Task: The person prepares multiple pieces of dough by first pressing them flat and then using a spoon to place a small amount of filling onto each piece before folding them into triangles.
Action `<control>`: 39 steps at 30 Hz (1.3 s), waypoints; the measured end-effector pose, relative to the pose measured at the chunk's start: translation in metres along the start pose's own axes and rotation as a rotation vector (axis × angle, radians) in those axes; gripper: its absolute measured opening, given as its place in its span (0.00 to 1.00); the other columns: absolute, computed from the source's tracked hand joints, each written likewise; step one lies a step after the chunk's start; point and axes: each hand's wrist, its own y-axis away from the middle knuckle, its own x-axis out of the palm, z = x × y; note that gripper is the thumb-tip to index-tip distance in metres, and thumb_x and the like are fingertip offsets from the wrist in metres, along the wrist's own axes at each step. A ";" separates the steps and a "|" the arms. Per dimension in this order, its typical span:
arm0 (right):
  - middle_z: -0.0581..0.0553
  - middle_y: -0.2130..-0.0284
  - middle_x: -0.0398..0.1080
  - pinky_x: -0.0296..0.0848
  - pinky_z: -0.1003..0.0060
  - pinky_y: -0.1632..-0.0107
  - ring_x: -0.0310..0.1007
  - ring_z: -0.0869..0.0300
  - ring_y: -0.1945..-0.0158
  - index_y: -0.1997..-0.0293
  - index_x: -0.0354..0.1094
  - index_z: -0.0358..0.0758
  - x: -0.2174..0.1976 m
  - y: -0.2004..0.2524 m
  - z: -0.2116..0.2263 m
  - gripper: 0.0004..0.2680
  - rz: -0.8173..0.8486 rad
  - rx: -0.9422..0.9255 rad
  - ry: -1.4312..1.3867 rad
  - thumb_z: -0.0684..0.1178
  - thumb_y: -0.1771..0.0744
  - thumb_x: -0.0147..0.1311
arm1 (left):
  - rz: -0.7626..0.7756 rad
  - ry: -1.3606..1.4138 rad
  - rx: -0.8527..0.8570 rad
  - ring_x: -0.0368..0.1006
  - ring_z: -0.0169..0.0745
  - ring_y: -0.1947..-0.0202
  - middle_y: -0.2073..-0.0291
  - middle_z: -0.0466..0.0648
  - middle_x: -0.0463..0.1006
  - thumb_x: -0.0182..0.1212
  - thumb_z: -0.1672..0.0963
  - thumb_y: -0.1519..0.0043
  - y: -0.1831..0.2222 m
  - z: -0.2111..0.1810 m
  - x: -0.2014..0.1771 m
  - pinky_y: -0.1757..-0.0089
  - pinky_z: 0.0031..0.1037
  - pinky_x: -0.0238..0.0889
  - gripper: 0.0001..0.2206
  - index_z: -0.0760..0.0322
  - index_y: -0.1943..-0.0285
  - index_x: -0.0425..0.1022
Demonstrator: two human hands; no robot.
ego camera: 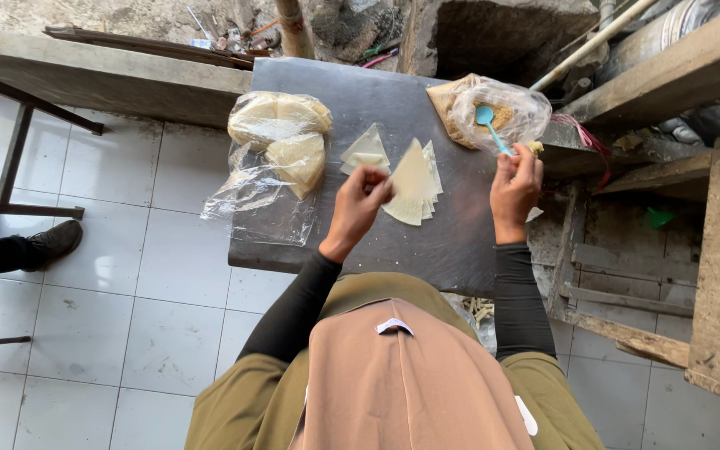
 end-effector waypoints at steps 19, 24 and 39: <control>0.39 0.60 0.73 0.72 0.51 0.54 0.74 0.45 0.57 0.54 0.71 0.37 0.032 -0.025 -0.005 0.05 -0.037 -0.053 0.230 0.44 0.31 0.58 | -0.172 -0.364 -0.231 0.77 0.29 0.67 0.68 0.45 0.83 0.65 0.57 0.37 0.070 0.086 -0.060 0.62 0.22 0.72 0.07 0.66 0.56 0.78; 0.39 0.61 0.73 0.72 0.53 0.55 0.74 0.46 0.58 0.55 0.72 0.34 0.027 -0.017 -0.012 0.04 -0.112 -0.032 0.114 0.42 0.31 0.59 | -0.163 -0.375 -0.220 0.78 0.29 0.68 0.68 0.46 0.83 0.65 0.57 0.37 0.070 0.082 -0.060 0.62 0.23 0.72 0.07 0.67 0.56 0.78; 0.50 0.68 0.75 0.70 0.76 0.66 0.71 0.70 0.69 0.53 0.73 0.31 0.002 0.017 -0.010 0.03 -0.129 0.384 -0.580 0.39 0.30 0.57 | -0.161 -0.421 -0.136 0.76 0.31 0.69 0.66 0.47 0.81 0.65 0.58 0.38 0.072 0.070 -0.059 0.64 0.24 0.71 0.06 0.67 0.56 0.79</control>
